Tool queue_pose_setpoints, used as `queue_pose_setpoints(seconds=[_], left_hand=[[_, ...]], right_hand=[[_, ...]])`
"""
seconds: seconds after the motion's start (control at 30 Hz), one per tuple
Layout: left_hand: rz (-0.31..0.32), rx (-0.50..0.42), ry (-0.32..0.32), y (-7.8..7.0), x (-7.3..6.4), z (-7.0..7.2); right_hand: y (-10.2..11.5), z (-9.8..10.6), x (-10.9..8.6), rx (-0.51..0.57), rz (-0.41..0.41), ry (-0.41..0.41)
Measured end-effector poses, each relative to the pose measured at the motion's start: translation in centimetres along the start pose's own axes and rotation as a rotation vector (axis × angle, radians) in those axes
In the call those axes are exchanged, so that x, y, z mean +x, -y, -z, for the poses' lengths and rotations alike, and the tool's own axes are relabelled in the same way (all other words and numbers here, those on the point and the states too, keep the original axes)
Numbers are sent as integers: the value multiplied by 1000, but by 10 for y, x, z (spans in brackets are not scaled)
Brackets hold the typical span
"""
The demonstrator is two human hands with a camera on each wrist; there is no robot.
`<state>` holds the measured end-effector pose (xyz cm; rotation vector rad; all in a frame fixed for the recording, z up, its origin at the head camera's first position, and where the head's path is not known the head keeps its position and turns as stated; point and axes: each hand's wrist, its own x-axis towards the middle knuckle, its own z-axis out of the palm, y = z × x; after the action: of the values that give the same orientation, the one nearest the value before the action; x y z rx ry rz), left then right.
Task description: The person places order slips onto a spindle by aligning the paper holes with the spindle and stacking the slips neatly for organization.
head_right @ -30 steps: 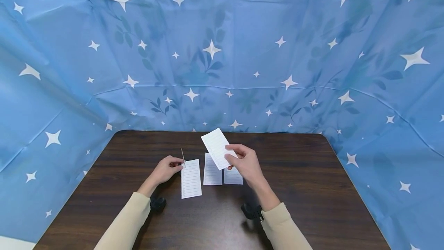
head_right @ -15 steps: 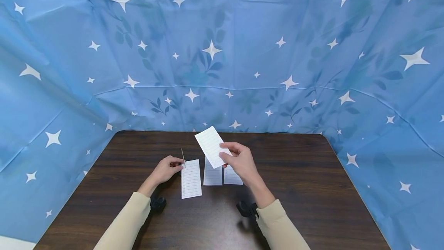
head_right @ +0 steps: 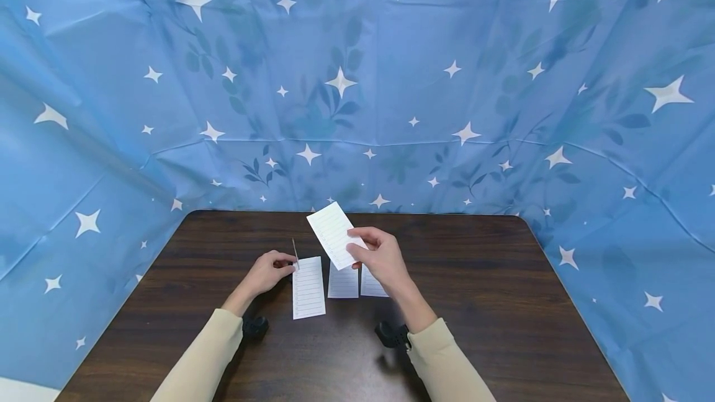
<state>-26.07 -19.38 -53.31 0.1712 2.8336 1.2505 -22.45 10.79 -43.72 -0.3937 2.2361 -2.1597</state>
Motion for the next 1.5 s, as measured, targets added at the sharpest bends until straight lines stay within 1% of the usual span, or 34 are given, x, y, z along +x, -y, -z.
queue_pose_setpoints(seconds=[0.27,0.33,0.47,0.67,0.93,1.2,1.3,1.4,1.5], left_hand=[[17,-4,-48,-2,-3,2],[11,0,-58,-2,-3,2],[-16,-7,-82,-2,-3,3],[-62,-42,-139,-5,-3,4],[-103,-98,-202,-12,-4,11],[-102,-174,-227,-23,-6,18],[-123,-183,-250,-27,-7,20],[-162,-190,-276,-30,-6,23],[-180,-201,-278,-34,-5,25]], right_hand=[[-2,-4,0,1,-12,1],[-3,-5,1,5,-9,5],[-4,-7,1,24,1,13],[-8,-9,1,29,4,14],[-11,-11,3,31,2,14],[-9,-17,4,45,-5,19],[-9,-19,4,43,-9,14],[-9,-21,4,42,-9,14],[-10,-24,5,46,-8,15]])
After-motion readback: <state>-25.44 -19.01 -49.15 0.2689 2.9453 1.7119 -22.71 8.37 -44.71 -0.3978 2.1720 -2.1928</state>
